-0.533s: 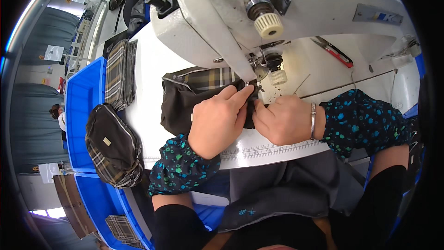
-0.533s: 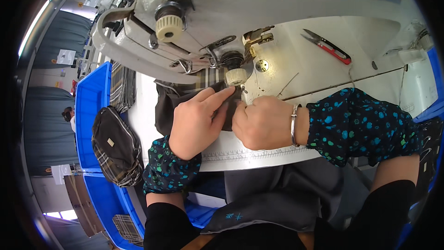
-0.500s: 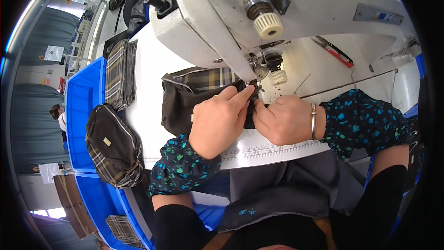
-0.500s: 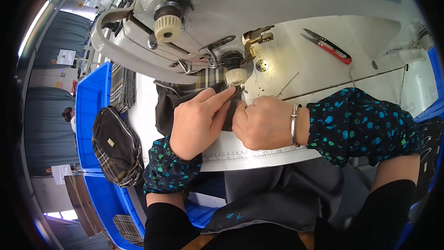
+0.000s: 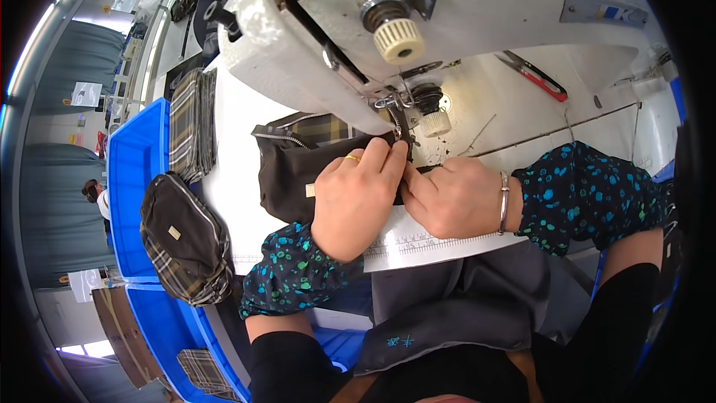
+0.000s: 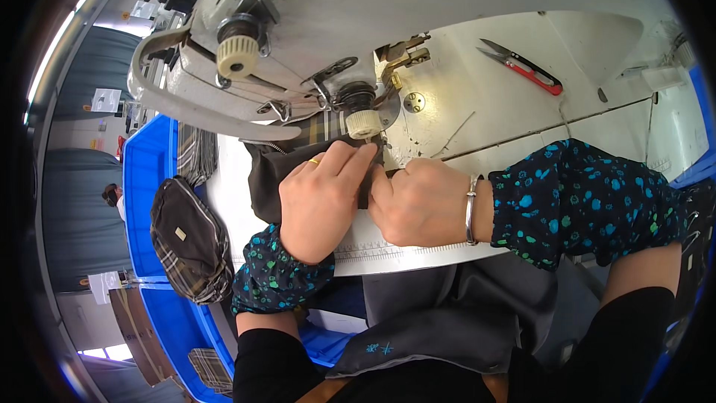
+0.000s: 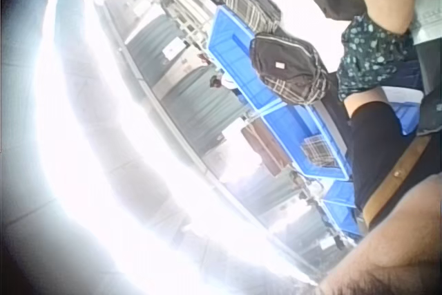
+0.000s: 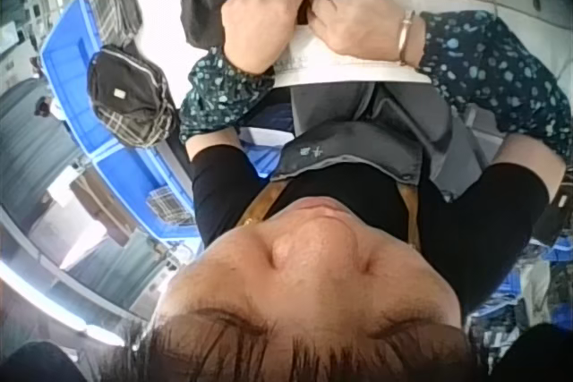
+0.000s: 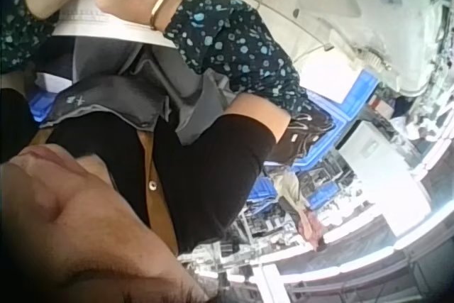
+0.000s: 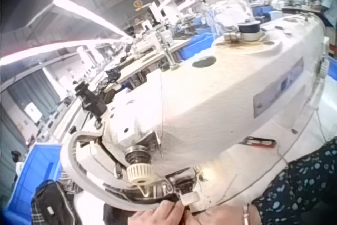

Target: The person operates an industrial sewing machine to stitch zippers onto small fabric pouches. They guide the pouches under the needle, sew along the zipper edges, and use scissors to trim threads. The person handles multiple pouches, including black and plaid patterns, moving them between the sewing machine and a blue storage bin.

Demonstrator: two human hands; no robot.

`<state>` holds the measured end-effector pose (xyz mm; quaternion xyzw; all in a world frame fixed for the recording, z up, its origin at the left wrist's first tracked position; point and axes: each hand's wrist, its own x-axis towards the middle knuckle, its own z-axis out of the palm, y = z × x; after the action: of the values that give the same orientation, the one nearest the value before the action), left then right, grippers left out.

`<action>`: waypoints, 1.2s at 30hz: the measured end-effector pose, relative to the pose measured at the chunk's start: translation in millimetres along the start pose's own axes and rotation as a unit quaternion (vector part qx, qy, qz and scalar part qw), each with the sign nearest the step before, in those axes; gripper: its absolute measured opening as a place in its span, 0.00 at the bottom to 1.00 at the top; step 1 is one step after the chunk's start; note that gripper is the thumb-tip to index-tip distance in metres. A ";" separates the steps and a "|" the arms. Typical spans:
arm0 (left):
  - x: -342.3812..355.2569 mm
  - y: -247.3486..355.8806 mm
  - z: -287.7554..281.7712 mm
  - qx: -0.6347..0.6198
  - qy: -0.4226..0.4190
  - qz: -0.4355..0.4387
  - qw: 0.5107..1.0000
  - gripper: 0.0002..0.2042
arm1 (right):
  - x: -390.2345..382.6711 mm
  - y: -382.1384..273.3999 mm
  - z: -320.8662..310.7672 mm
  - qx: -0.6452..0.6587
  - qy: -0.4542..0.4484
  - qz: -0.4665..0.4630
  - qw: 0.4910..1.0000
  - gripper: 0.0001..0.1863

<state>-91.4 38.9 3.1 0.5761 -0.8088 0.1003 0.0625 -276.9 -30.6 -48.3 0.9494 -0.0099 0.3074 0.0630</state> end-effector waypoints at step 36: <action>8.0 -1.7 11.9 -0.041 0.063 -0.038 0.996 0.15 | 0.9 10.6 -5.4 0.007 -0.018 0.001 1.000 0.12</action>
<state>-92.2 28.2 -6.6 0.5959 -0.7842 0.1005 0.1409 -279.9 -40.4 -42.2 0.9552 -0.0103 0.2906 0.0557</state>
